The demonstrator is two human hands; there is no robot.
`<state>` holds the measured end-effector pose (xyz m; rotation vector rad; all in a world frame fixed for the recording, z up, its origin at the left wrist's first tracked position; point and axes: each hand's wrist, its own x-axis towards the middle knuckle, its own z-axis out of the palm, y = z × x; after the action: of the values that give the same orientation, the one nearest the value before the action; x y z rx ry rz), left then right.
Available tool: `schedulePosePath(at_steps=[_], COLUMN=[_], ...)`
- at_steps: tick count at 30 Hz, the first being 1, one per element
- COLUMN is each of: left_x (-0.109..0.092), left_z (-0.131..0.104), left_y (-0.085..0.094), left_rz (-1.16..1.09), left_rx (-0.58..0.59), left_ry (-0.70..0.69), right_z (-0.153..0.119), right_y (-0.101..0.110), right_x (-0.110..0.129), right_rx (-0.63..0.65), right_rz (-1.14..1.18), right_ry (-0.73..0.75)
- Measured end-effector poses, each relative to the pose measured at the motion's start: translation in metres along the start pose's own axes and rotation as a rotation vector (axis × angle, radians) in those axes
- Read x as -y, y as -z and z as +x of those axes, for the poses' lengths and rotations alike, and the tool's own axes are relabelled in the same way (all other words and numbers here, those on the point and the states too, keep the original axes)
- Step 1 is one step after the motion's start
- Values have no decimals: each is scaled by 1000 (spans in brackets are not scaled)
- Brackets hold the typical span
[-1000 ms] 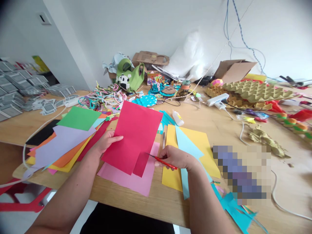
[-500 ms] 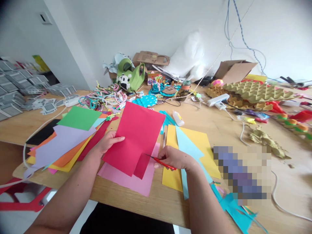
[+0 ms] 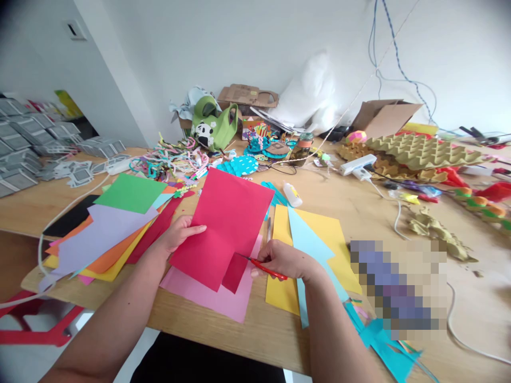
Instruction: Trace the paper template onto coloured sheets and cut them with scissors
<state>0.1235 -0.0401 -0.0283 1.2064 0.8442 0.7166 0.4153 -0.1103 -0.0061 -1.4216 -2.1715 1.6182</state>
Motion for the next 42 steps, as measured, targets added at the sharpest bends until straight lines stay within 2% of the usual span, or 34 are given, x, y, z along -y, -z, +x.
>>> schedulePosePath(at_steps=[17, 21, 25, 29, 33, 36, 42], left_x=[2, 1, 0, 4, 8, 10, 10], left_z=[1, 1, 3, 9, 17, 20, 21], left_y=[0, 1, 6, 12, 16, 18, 19], left_rz=[-33, -1, -37, -110, -210, -254, -281], left_rx=[12, -6, -135, -415, -614, -676, -717], left_ry=[16, -23, -51, -179, -244, -279, -341], right_z=[6, 4, 1, -3, -2, 2, 2], right_y=[-3, -2, 1, 2, -8, -17, -28], right_x=[1, 2, -2, -2, 9, 20, 36], right_rx=[-65, -70, -112, -199, -332, -348, -288], right_rz=[-47, -77, -148, -344, -681, -780, -840], right_ry=[9, -20, -58, -132, -359, -485, -568])
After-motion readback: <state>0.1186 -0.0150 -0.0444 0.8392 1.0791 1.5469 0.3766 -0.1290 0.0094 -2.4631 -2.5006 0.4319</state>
